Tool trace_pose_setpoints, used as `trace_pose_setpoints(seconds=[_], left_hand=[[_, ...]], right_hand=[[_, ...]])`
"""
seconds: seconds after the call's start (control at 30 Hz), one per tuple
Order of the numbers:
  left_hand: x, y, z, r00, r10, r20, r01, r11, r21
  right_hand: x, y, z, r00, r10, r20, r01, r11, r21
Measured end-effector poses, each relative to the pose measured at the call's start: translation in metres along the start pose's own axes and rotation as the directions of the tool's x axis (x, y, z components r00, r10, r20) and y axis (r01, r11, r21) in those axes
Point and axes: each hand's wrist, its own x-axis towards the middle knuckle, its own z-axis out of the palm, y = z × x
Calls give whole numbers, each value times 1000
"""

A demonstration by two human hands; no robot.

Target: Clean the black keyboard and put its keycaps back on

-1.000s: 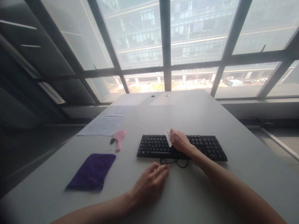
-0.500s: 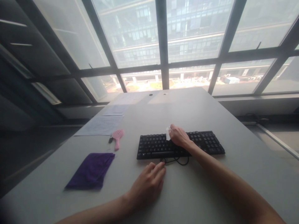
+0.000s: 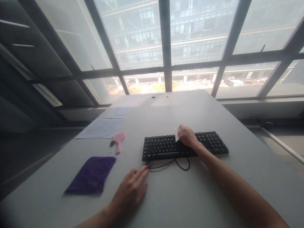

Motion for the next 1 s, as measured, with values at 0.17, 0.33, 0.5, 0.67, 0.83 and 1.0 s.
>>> trace_pose_setpoints(seconds=[0.17,0.33,0.5,0.67,0.83,1.0], left_hand=[[0,-5,-3,1000,-5,-1,5,999,-38],[2,-3,-1,1000,-9,4,9,1000,-15],[-3,-5,0,999,-35,7,35,999,6],[3,-17,5,994,-111,8,111,994,-1],[21,-44,6,992,-114,54,122,974,-191],[31,-75,-3,953,-269,137,289,678,-676]], right_hand=[[3,-33,9,992,-103,75,101,994,35],[11,-79,27,964,-202,171,191,979,77],[14,-84,28,959,-196,207,185,980,73],[16,-72,12,969,-164,187,156,986,54],[10,-80,11,961,-214,172,206,976,67],[5,-94,28,952,-235,196,215,969,121]])
